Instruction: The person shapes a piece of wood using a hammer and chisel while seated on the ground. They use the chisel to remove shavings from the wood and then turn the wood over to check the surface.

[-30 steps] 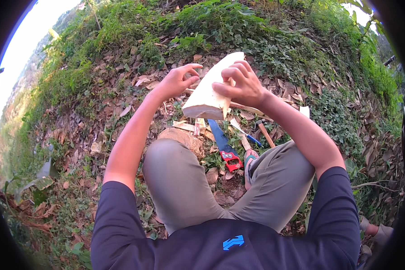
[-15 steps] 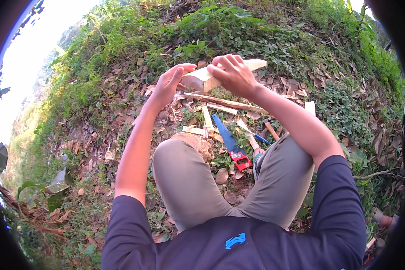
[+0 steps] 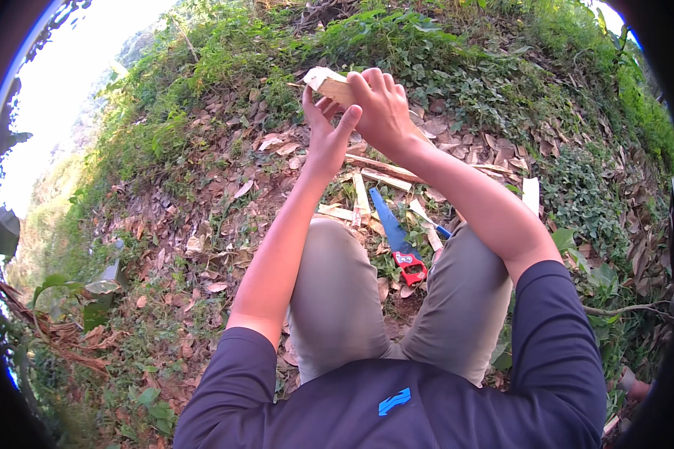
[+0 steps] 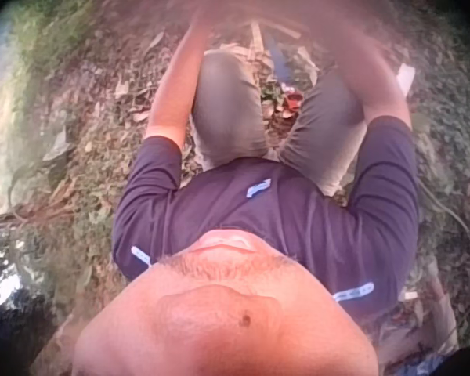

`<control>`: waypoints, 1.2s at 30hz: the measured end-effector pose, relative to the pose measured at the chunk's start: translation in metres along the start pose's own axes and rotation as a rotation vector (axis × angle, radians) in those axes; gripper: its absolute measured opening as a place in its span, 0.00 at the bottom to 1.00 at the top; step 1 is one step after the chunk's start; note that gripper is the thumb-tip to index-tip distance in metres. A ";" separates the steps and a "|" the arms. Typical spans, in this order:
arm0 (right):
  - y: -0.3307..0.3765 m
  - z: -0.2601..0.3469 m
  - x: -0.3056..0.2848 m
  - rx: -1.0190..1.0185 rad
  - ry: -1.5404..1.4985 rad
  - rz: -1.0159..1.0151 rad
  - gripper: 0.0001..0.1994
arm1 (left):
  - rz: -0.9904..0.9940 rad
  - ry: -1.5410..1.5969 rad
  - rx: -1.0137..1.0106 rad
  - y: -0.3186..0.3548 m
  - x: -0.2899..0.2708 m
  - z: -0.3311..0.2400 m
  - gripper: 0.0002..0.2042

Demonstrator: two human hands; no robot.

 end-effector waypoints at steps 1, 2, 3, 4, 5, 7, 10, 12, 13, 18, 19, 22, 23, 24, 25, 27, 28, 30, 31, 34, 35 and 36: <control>0.001 0.001 0.003 -0.010 -0.013 0.001 0.14 | -0.047 -0.049 0.025 -0.002 -0.002 -0.002 0.56; 0.001 0.003 0.005 -0.021 -0.026 0.002 0.14 | -0.094 -0.097 0.051 -0.003 -0.004 -0.003 0.56; 0.005 0.006 0.007 -0.044 -0.012 0.003 0.14 | -0.059 0.040 0.027 0.000 -0.004 -0.002 0.52; 0.005 0.010 0.007 -0.060 -0.024 0.005 0.15 | -0.067 0.053 0.017 -0.001 -0.008 0.000 0.51; 0.005 0.015 0.006 -0.075 -0.037 0.007 0.16 | -0.076 0.065 0.006 -0.002 -0.013 0.002 0.50; 0.005 0.019 0.004 -0.093 -0.049 0.039 0.19 | -0.102 0.072 0.002 0.000 -0.016 -0.001 0.46; 0.001 0.019 0.000 -0.151 -0.160 0.096 0.19 | -0.200 0.053 0.056 0.002 -0.018 -0.004 0.45; 0.000 0.020 0.001 -0.106 -0.176 0.134 0.20 | -0.234 -0.030 0.015 0.000 -0.019 -0.008 0.44; 0.003 0.021 0.003 -0.078 -0.185 0.156 0.21 | -0.248 -0.074 -0.012 0.002 -0.020 -0.007 0.43; 0.003 0.010 0.007 0.052 -0.469 0.487 0.31 | -0.224 -0.192 0.046 0.006 -0.044 0.009 0.46; -0.002 0.001 0.000 0.123 -0.610 0.614 0.33 | -0.185 -0.146 0.064 0.008 -0.045 0.010 0.48; 0.001 -0.031 0.003 0.244 -0.831 0.802 0.26 | -0.120 -0.138 0.097 0.011 -0.043 0.014 0.53; 0.006 -0.038 0.005 0.254 -0.841 0.819 0.24 | -0.093 -0.155 0.119 0.011 -0.041 0.014 0.53; 0.011 -0.045 0.007 0.264 -0.851 0.835 0.21 | -0.066 -0.170 0.142 0.011 -0.037 0.014 0.53; 0.013 -0.049 0.008 0.267 -0.892 0.840 0.19 | -0.066 -0.181 0.151 0.012 -0.034 0.015 0.53; 0.017 -0.055 0.012 0.273 -0.971 0.848 0.16 | -0.044 -0.190 0.151 0.010 -0.034 0.015 0.52; 0.016 -0.053 0.010 0.271 -0.950 0.857 0.15 | -0.037 -0.200 0.151 0.010 -0.035 0.015 0.52; 0.015 -0.052 0.005 0.266 -0.906 0.878 0.12 | -0.092 -0.302 0.178 0.011 -0.038 0.015 0.48; 0.015 -0.050 0.003 0.254 -0.920 0.835 0.10 | -0.098 -0.319 0.183 0.008 -0.043 0.016 0.46; 0.015 -0.048 0.001 0.270 -0.900 0.830 0.09 | -0.152 -0.297 0.163 0.011 -0.047 0.020 0.41; 0.016 -0.048 0.001 0.269 -0.905 0.819 0.09 | -0.156 -0.246 0.155 0.011 -0.045 0.020 0.40; 0.016 -0.048 0.001 0.267 -0.910 0.809 0.09 | -0.162 -0.195 0.145 0.011 -0.044 0.020 0.40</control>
Point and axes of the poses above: each hand's wrist, its own y-axis away from the middle knuckle, its own x-axis out of the palm, z = x × y, the point moved 3 cm from there along -y, towards the middle knuckle, and after that the axes turned 2 degrees about -z, right-handed, at the moved point
